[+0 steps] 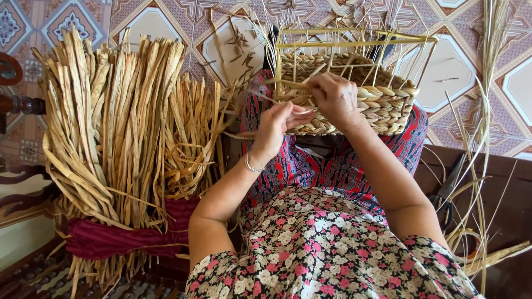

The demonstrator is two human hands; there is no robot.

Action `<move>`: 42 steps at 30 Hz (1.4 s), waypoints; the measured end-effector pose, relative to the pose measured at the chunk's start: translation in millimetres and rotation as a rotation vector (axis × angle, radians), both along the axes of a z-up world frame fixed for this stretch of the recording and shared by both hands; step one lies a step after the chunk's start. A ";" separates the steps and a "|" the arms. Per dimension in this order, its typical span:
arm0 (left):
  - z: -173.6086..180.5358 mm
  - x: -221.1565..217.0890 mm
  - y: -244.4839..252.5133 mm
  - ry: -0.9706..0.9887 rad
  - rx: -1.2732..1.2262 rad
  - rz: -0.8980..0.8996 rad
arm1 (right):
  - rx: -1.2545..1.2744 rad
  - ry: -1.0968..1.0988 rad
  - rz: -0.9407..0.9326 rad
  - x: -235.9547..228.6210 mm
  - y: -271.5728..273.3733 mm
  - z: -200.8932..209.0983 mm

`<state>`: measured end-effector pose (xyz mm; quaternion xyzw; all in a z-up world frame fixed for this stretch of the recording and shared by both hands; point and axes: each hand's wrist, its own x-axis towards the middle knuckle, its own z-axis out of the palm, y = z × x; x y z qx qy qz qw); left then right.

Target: The person weaves a basket by taking dried plant fibers and wrapping them around a wire frame by hand.

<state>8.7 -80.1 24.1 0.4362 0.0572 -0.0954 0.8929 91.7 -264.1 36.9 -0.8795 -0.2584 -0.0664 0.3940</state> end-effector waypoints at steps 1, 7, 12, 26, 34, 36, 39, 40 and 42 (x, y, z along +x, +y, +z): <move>0.1 -0.6 2.5 -0.123 0.174 -0.020 | -0.042 -0.016 0.013 -0.8 -0.8 -1.2; 48.7 27.5 28.8 -0.795 1.399 0.291 | -0.183 -0.057 0.090 -1.5 -4.5 6.0; -67.2 19.6 66.8 -0.723 1.756 0.244 | -0.262 0.027 -0.013 -1.4 0.1 -15.5; -2.4 -15.0 55.0 -0.681 1.839 0.060 | -0.202 -0.286 0.055 -7.9 14.8 -41.6; 8.8 -16.6 73.8 -0.466 1.717 -0.092 | -0.195 -0.150 0.344 -5.9 2.8 38.5; 42.4 -9.4 71.7 -0.418 1.707 -0.046 | -0.180 -0.172 0.378 -6.9 7.0 30.7; 76.2 -1.3 61.0 -0.725 1.873 0.390 | -0.176 -0.154 0.297 -6.2 10.0 8.1; 76.0 -1.3 56.4 -0.844 1.867 0.516 | -0.184 -0.116 0.251 -5.8 10.4 3.8; 62.8 -1.1 45.9 -0.969 1.847 0.641 | -0.195 -0.079 0.198 -3.7 8.2 -4.0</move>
